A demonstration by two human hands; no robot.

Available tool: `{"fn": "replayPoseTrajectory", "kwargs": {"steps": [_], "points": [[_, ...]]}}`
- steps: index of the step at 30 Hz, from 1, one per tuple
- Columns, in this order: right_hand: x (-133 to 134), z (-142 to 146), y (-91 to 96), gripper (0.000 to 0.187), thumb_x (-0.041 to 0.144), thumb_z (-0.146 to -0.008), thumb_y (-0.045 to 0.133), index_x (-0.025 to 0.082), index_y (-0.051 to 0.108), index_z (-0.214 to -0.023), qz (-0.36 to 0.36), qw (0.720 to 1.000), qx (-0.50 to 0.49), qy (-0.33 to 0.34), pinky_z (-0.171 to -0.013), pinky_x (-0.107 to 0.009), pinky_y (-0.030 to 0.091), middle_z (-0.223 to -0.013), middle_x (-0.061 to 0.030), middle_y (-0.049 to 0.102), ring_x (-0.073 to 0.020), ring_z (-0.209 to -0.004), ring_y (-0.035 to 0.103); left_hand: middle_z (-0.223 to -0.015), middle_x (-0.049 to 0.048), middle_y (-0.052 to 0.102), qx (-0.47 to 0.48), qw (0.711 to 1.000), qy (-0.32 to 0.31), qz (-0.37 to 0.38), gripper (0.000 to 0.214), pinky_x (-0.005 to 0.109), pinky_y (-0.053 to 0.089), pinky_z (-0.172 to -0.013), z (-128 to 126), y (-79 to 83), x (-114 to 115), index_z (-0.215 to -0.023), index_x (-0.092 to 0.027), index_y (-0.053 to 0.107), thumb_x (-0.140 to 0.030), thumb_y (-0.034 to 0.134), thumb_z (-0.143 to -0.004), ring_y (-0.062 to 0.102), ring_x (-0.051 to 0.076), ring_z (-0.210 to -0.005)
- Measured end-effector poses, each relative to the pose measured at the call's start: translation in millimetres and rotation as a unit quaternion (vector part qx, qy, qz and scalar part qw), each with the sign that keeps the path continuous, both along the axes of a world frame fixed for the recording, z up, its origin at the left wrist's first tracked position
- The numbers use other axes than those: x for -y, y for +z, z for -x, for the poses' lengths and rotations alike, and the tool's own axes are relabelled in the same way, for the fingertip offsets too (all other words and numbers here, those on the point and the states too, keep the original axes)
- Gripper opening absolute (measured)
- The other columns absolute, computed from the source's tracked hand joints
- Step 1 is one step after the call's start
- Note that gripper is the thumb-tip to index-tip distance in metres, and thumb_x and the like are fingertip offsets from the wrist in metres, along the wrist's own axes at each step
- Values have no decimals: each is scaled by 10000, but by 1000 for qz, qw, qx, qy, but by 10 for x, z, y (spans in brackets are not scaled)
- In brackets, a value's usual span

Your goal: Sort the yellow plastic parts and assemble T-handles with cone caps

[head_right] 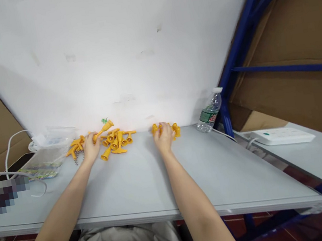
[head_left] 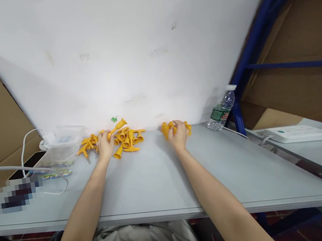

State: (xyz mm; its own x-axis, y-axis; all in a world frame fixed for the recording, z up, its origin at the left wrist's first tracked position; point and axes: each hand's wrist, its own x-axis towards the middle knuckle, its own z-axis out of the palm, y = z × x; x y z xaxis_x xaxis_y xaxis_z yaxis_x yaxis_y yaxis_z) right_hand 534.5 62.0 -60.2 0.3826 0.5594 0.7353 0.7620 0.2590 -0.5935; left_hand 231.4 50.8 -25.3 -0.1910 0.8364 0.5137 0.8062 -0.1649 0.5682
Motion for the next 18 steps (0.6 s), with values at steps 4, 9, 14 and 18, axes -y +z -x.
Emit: {"fn": "replayPoseTrajectory", "kwargs": {"steps": [4, 9, 14, 18], "points": [[114, 375, 118, 422, 333, -917, 410, 153, 491, -1290, -14, 977, 179, 119, -1043, -450, 327, -1313, -189, 550, -275, -1249, 475, -1141, 109, 622, -80, 994, -67, -12, 363, 378, 443, -949, -41, -40, 105, -1247, -190, 566, -287, 374, -955, 589, 263, -1072], [226, 681, 186, 451, 376, -962, 413, 217, 475, -1379, 30, 925, 329, 189, -1082, -508, 270, -1379, -145, 550, -285, -1299, 445, -1148, 111, 588, -141, 984, -105, -5, 366, 334, 473, -895, -150, -86, 157, -1262, -199, 558, -274, 354, -968, 610, 247, -1033], [200, 715, 162, 366, 319, -977, 406, 236, 553, -1302, 63, 907, 362, 206, -1073, -549, 251, -1265, -124, 638, -283, -1233, 502, -1171, 115, 567, -180, 971, -154, -19, 362, 299, 491, -837, -211, -127, 170, -1257, -196, 557, -261, 353, -964, 619, 209, -953], [210, 719, 195, 304, 286, -970, 432, 234, 607, -1214, 83, 907, 363, 195, -1054, -550, 238, -1145, -111, 692, -275, -1090, 568, -1124, 108, 580, -166, 970, -176, -23, 339, 297, 492, -809, -223, -143, 166, -1224, -195, 565, -262, 369, -955, 617, 202, -923]]}}
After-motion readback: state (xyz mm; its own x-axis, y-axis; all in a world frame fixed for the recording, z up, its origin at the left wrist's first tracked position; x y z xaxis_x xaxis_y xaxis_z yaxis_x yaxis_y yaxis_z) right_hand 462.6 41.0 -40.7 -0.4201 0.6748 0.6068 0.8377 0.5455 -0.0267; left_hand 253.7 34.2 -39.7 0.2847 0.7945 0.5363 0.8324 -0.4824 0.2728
